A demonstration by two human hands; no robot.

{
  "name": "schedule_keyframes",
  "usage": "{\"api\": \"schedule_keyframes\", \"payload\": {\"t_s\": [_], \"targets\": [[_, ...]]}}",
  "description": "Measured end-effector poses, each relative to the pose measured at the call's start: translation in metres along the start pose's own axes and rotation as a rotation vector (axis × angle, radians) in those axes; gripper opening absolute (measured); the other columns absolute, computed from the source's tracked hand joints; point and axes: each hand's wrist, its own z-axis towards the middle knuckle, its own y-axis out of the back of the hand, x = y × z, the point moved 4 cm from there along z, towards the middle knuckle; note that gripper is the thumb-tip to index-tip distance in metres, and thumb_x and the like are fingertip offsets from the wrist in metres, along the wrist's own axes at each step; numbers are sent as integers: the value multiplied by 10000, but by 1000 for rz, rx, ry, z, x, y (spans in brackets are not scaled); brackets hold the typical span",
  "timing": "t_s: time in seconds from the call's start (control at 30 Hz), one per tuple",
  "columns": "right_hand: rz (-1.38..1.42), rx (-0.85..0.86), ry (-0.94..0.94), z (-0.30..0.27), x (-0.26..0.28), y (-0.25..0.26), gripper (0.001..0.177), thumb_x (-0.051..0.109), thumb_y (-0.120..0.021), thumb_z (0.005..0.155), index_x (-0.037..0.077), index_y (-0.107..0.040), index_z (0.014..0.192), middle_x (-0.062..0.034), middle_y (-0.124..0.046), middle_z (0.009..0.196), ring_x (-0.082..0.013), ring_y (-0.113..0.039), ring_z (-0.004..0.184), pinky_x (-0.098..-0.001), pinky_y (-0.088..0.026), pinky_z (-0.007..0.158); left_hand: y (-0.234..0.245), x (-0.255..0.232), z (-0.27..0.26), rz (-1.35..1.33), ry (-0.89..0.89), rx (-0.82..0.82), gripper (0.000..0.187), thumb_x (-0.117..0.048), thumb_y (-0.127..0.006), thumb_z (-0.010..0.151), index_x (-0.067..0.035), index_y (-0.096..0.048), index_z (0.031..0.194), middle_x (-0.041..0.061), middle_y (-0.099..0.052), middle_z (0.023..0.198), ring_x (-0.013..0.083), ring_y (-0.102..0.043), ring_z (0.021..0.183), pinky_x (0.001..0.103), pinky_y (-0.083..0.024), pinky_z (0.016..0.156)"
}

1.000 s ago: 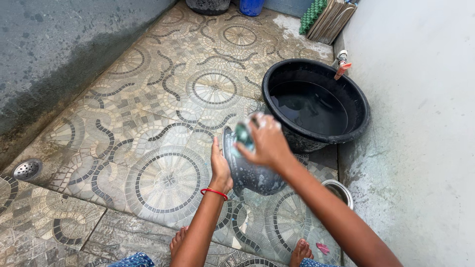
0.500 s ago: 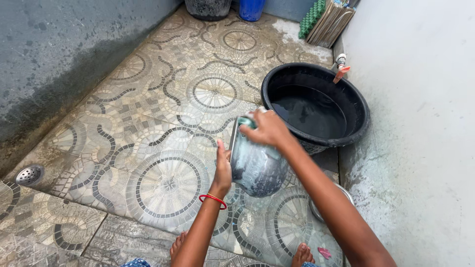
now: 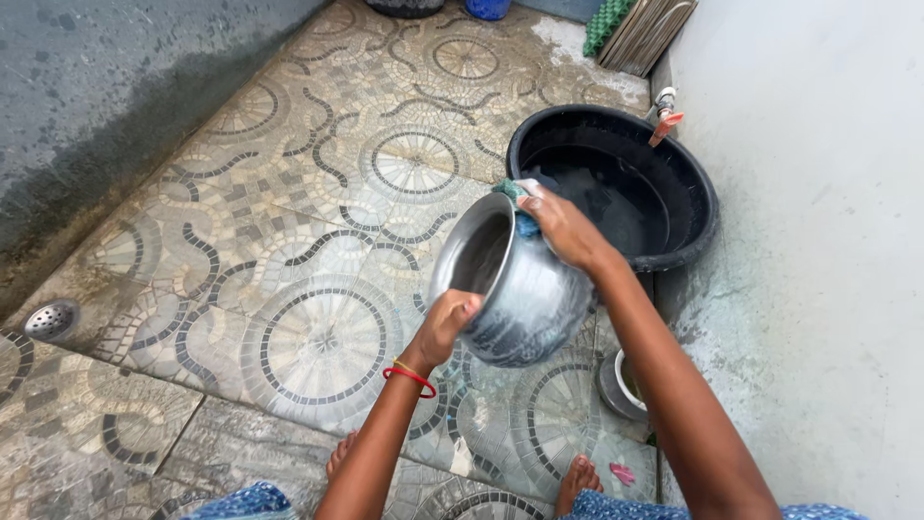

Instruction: The person washes several metal pots, bowls, and plates by hand on the floor using a sponge and soapy water, then rinses them in a large black tub of water.

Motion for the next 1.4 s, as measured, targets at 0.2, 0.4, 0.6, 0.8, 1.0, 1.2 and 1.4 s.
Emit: {"api": "schedule_keyframes", "payload": {"t_s": [0.2, 0.4, 0.6, 0.8, 1.0, 1.2, 1.4], "targets": [[-572, -206, 307, -103, 82, -161, 546, 82, -486, 903, -138, -448, 1402, -370, -476, 1443, -466, -452, 1429, -622, -347, 1145, -4, 37, 1, -1130, 428, -117, 1076, -859, -198, 940, 81, -665, 1177, 178, -701, 973, 259, -661, 843, 410, -536, 824], [-451, -253, 240, -85, 56, -148, 542, 356, -499, 1001, -52, -538, 1356, -347, -505, 1417, -493, -473, 1351, -634, -380, 1092, -6, 71, 0, -795, 467, -158, 1051, -830, -204, 957, 87, -554, 1333, 169, -624, 1125, 273, -613, 991, 442, -480, 936], [41, 56, -199, 10, -27, -36, 548, 520, -473, 993, 95, -634, 1299, -178, -670, 1168, -285, -652, 1032, -470, -524, 880, -16, 42, 6, -527, 29, -91, 947, -738, -284, 1041, 113, -654, 1228, 164, -701, 1099, 229, -656, 1040, 363, -477, 997], [-373, -491, 290, -128, 109, -157, 651, 318, -523, 978, -74, -389, 1481, -334, -473, 1487, -548, -429, 1403, -645, -352, 1145, 7, 40, 2, -1061, 526, -169, 988, -762, -223, 999, 87, -666, 1241, 147, -749, 1049, 194, -653, 894, 332, -503, 884], [-275, -623, 276, -77, 65, -116, 698, 449, -373, 1087, -130, -421, 1474, -329, -518, 1454, -457, -499, 1358, -544, -430, 1126, 20, 22, 8, -246, -1, -196, 829, -625, -342, 1151, 178, -448, 1326, 237, -455, 1268, 311, -445, 1130, 431, -385, 940], [143, -199, -14, 7, -15, -58, 509, 282, -244, 1128, 106, -682, 1319, -228, -701, 1014, -337, -677, 873, -473, -550, 813, 11, 1, 3, -210, 83, -22, 841, -734, -365, 888, -46, -723, 1214, 105, -755, 867, 216, -713, 791, 353, -560, 738], [-149, -553, 259, -109, 90, -183, 536, 78, -600, 881, -12, -480, 1396, -221, -544, 1424, -423, -513, 1352, -572, -403, 1115, -17, 87, 6, -1358, 463, -297, 855, -809, -372, 1038, -24, -545, 1331, 136, -638, 1030, 218, -604, 832, 376, -516, 756]]}}
